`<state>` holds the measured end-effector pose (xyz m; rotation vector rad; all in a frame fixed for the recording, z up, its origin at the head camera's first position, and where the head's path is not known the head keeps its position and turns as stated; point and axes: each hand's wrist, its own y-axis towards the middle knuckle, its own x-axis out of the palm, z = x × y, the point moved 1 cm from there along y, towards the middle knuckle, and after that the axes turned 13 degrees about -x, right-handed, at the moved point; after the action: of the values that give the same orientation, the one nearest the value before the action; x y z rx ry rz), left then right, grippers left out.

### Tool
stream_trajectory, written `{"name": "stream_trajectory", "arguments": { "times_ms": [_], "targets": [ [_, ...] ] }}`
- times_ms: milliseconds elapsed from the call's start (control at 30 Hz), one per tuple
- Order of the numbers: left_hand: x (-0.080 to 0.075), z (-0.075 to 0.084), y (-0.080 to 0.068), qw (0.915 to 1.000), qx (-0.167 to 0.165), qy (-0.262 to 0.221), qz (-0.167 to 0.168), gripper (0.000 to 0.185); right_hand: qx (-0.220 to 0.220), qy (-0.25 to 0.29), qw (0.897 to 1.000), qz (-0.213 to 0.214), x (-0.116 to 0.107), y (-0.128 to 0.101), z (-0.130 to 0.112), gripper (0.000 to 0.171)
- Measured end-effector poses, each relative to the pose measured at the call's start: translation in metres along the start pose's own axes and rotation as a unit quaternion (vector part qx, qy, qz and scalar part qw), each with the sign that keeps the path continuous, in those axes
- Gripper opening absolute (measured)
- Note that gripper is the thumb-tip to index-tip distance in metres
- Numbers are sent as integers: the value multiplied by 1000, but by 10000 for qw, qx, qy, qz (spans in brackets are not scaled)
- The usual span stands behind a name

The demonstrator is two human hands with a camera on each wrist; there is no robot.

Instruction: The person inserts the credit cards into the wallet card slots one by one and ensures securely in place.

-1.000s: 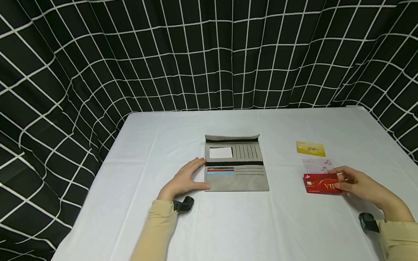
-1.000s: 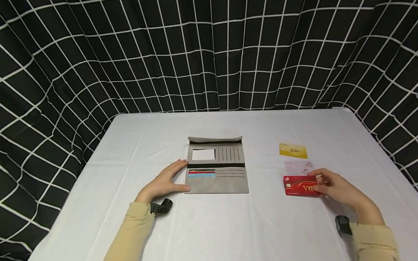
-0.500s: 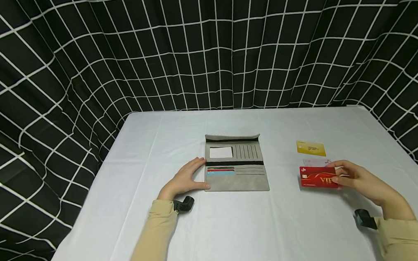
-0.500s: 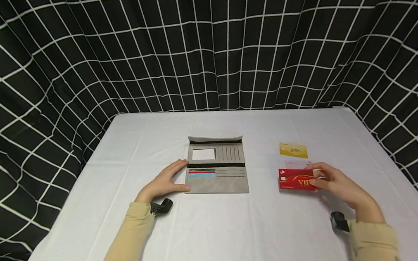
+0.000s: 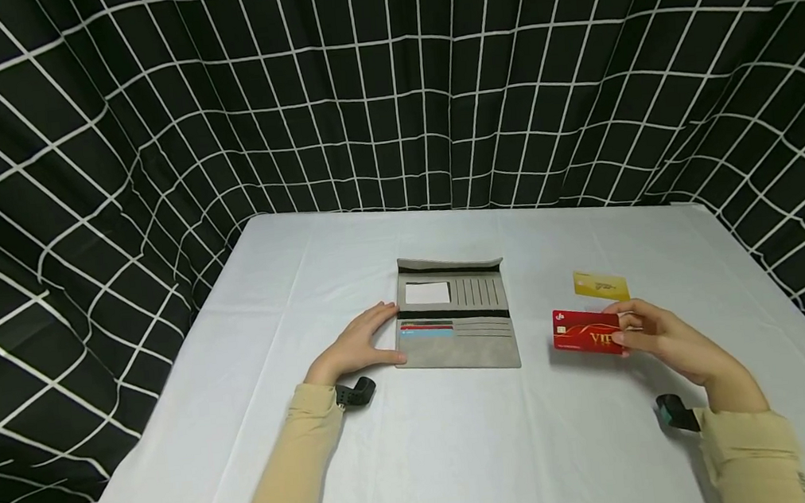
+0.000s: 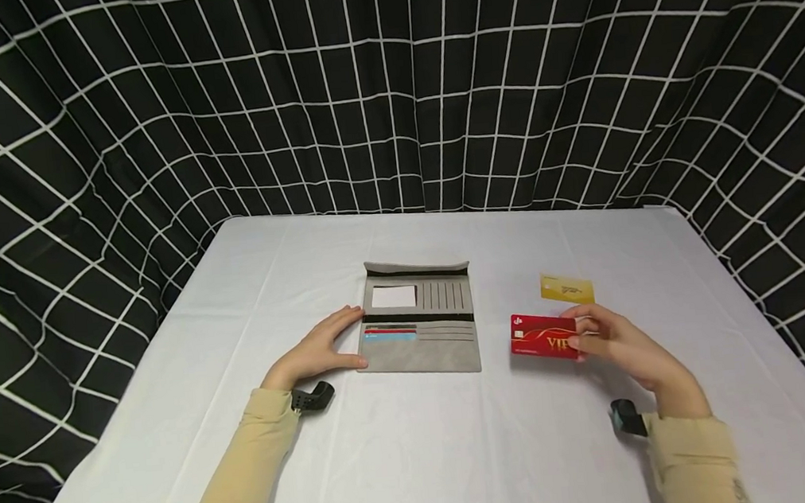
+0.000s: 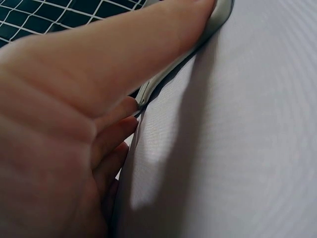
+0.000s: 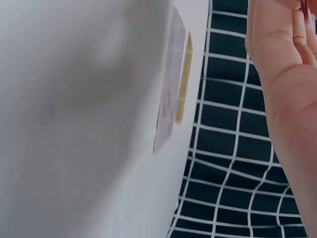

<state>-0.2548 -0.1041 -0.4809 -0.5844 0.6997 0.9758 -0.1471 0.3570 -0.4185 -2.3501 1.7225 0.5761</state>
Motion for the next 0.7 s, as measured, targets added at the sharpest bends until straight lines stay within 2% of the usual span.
{"name": "stream_trajectory", "arguments": {
  "times_ms": [133,333,567,700],
  "targets": [
    [0,0,0,10000,30,7,0,92,-113,289,9995,5,9,7,-2,36],
    [1,-1,0,10000,-15,27,6,92,54,301,9995,59,19,21,-6,45],
    [1,-1,1,10000,6,67,44,91,-330,756,9963,220,34,36,-8,34],
    [2,-1,1,10000,27,76,55,91,-361,870,9952,272,42,43,-9,33]
  ]
}}
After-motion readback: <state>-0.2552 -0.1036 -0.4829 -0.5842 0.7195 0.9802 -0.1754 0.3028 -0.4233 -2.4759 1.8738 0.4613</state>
